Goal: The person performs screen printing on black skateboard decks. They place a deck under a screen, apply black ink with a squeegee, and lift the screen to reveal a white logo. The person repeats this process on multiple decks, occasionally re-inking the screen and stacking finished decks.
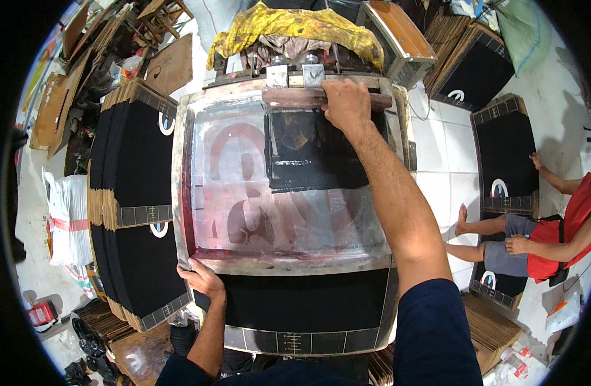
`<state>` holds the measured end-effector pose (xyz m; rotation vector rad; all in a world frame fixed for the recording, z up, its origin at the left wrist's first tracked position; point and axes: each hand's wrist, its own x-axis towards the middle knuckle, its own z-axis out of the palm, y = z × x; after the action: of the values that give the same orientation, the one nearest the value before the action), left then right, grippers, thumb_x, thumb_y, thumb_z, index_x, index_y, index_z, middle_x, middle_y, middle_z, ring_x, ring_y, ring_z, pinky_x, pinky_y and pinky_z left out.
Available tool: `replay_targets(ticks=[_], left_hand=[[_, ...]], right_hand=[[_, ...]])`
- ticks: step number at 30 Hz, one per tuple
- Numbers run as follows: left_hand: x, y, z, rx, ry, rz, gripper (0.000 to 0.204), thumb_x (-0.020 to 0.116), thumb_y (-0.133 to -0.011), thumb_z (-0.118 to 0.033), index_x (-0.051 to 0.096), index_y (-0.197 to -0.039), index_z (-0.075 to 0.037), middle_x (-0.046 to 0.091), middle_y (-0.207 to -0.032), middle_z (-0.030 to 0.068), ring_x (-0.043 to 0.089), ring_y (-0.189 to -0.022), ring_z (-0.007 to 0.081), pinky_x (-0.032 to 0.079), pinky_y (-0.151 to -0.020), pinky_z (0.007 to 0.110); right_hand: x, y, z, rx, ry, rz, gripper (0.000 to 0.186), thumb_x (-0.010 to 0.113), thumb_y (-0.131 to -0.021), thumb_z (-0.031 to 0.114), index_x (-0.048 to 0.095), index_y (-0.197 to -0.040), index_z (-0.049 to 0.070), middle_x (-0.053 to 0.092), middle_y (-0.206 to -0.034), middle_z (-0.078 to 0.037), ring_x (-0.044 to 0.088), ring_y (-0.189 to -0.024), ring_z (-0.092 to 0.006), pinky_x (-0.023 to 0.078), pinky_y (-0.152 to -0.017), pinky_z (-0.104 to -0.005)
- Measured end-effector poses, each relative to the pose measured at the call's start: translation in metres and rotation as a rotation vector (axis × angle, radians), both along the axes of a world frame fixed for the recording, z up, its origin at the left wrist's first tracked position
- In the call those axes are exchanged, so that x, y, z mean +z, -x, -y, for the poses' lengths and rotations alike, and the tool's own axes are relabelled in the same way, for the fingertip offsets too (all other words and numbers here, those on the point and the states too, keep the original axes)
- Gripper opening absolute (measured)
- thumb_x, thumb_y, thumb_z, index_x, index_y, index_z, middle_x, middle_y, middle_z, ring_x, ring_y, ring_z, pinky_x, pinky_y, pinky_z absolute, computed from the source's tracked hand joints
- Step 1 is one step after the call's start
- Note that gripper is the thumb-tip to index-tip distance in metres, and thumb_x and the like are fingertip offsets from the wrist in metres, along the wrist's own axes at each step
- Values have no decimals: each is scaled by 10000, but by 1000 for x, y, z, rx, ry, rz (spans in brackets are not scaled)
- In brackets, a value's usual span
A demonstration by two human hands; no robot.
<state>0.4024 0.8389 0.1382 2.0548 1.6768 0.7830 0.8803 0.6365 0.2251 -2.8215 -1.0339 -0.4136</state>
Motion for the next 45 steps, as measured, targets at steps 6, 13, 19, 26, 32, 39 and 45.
replay_targets(ticks=[6,13,19,26,32,39,45], left_hand=[[-2,1,-2,4,16,-41,669,543,-1068,-391,380,-1474,115,566,-1306,405,584,-1165,528,447,-1015,550],[30,29,-19,-564,134,161,1112,923,-759,-233,235,-1575,80,345,-1556,331,409,-1421,397,288,-1223,481],[39,27,-23,-574,203,237,1253,996,-582,-68,267,-1597,17,361,-1599,216,326,-1501,361,232,-1261,476],[41,35,-26,-639,101,329,1314,1001,-619,-422,233,-1599,-4,380,-1549,228,407,-1423,343,331,-1209,478],[43,28,-22,-549,257,410,1375,1035,-556,-220,182,-1620,-48,355,-1575,219,384,-1448,346,318,-1231,473],[54,23,-18,-523,281,409,1334,1018,-605,-151,165,-1627,-66,393,-1533,215,429,-1404,335,355,-1204,454],[58,24,-16,-539,254,405,1331,1015,-601,-126,170,-1629,-71,405,-1522,223,439,-1389,335,358,-1198,460]], right_hand=[[17,103,38,-9,28,-134,375,847,-691,120,677,-1025,126,706,-997,-55,667,-1003,-267,477,-835,-453],[11,188,66,-7,-61,-129,440,838,-660,65,668,-1063,114,668,-1043,-23,614,-1040,-241,450,-862,-429],[17,181,64,26,-128,-66,377,802,-700,44,661,-1044,110,658,-1005,-30,612,-1022,-255,447,-855,-423],[46,133,57,61,-129,-214,377,808,-763,85,665,-1111,96,699,-1016,-82,635,-997,-329,454,-849,-458],[37,130,59,90,-25,-339,427,860,-747,156,688,-1134,109,714,-1011,-69,666,-1008,-295,462,-871,-460],[30,-27,6,113,124,-380,552,866,-724,291,698,-1227,141,738,-1200,-107,671,-1173,-330,456,-999,-560],[25,-68,-11,67,58,-229,696,887,-730,341,649,-1362,172,671,-1314,-111,605,-1265,-340,433,-1050,-551]])
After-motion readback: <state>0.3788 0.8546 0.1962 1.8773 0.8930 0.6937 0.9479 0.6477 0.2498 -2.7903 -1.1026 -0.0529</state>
